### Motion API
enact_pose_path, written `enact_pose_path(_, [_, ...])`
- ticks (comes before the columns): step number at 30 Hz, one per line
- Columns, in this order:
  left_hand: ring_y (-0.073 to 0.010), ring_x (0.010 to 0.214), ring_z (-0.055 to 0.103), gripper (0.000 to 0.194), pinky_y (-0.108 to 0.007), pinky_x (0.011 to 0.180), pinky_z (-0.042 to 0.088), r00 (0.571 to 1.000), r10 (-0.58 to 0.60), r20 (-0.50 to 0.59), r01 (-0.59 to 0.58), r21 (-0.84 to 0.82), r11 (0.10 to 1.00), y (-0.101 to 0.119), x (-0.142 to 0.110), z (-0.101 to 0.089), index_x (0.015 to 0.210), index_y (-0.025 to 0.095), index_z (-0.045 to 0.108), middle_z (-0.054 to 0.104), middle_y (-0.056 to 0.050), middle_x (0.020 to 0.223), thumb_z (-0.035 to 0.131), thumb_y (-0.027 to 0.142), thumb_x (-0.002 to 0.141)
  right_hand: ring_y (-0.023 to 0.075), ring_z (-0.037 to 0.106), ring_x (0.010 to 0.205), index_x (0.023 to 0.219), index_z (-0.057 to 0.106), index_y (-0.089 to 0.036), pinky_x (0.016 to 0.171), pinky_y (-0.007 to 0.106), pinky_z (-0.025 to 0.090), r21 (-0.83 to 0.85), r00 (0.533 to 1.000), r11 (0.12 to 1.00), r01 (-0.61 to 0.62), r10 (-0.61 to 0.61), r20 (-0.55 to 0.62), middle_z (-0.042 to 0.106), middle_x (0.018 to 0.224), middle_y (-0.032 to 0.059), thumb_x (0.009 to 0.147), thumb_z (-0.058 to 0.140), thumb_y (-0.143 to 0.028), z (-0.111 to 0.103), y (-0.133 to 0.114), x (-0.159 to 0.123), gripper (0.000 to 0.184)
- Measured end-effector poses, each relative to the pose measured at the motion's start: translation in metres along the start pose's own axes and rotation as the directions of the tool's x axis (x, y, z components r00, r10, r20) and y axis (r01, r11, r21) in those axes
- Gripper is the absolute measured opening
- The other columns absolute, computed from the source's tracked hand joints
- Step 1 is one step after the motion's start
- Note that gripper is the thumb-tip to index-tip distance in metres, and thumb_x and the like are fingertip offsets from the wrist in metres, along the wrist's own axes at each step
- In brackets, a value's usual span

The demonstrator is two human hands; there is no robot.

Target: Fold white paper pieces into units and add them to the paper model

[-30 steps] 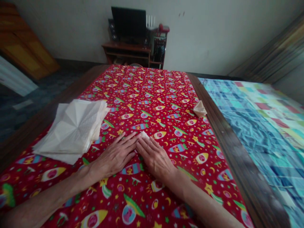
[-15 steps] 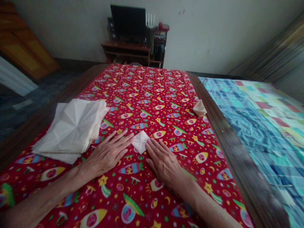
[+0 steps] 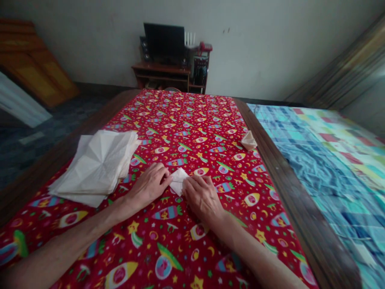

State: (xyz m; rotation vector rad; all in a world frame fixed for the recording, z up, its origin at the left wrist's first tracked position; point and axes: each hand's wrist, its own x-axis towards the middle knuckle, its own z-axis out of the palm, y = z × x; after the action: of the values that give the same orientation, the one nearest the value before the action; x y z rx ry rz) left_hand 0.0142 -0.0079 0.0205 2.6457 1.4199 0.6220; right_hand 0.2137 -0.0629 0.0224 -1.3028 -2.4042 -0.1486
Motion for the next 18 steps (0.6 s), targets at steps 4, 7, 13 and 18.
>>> enact_pose_path(4, [-0.0155, 0.070, 0.054, 0.022, -0.028, 0.067, 0.044, 1.000, -0.012, 0.023, 0.015, -0.123, 0.992, 0.000, 0.008, 0.007, 0.067, 0.018, 0.054, 0.057, -0.002, 0.072, 0.054, 0.028, 0.087, 0.0215, 0.061, 0.084, 0.110, 0.059, -0.017, 0.076, 0.037, 0.038, -0.071, 0.999, 0.996, -0.048, 0.049, 0.011, 0.070, 0.088, 0.0082, 0.094, 0.048, -0.033, -0.003, 0.000, 0.016, 0.026])
enact_pose_path(7, [-0.0136, 0.064, 0.054, 0.025, -0.026, 0.061, 0.042, 0.998, -0.040, 0.037, 0.049, -0.264, 0.963, 0.000, 0.013, 0.005, 0.066, 0.018, 0.053, 0.057, 0.000, 0.069, 0.051, 0.028, 0.089, 0.0208, 0.060, 0.075, 0.114, 0.058, -0.014, 0.070, 0.034, 0.036, -0.099, 0.997, 0.993, -0.069, 0.073, 0.033, 0.069, 0.079, 0.0069, 0.093, 0.047, -0.040, -0.006, -0.005, 0.028, 0.035])
enact_pose_path(13, [-0.0145, 0.071, 0.058, 0.029, -0.027, 0.069, 0.047, 0.998, -0.061, -0.004, 0.051, -0.496, 0.867, 0.011, 0.017, -0.010, 0.072, 0.018, 0.054, 0.060, -0.002, 0.073, 0.038, 0.027, 0.094, 0.0161, 0.060, 0.062, 0.117, 0.058, -0.014, 0.059, 0.027, 0.036, 0.119, 0.988, 0.981, -0.151, 0.147, 0.043, 0.069, 0.073, 0.0062, 0.092, 0.047, -0.040, -0.007, -0.015, 0.039, 0.037])
enact_pose_path(18, [-0.0186, 0.103, 0.056, 0.020, -0.032, 0.091, 0.046, 0.975, -0.128, -0.183, 0.014, -0.525, 0.851, 0.012, 0.012, -0.010, 0.103, 0.017, 0.053, 0.058, -0.009, 0.107, 0.040, 0.029, 0.094, 0.0164, 0.065, 0.070, 0.110, 0.066, -0.020, 0.061, 0.026, 0.046, 0.720, 0.868, 0.595, -0.358, 0.497, 0.021, 0.072, 0.088, 0.0058, 0.089, 0.050, -0.035, -0.003, -0.007, 0.040, 0.031])
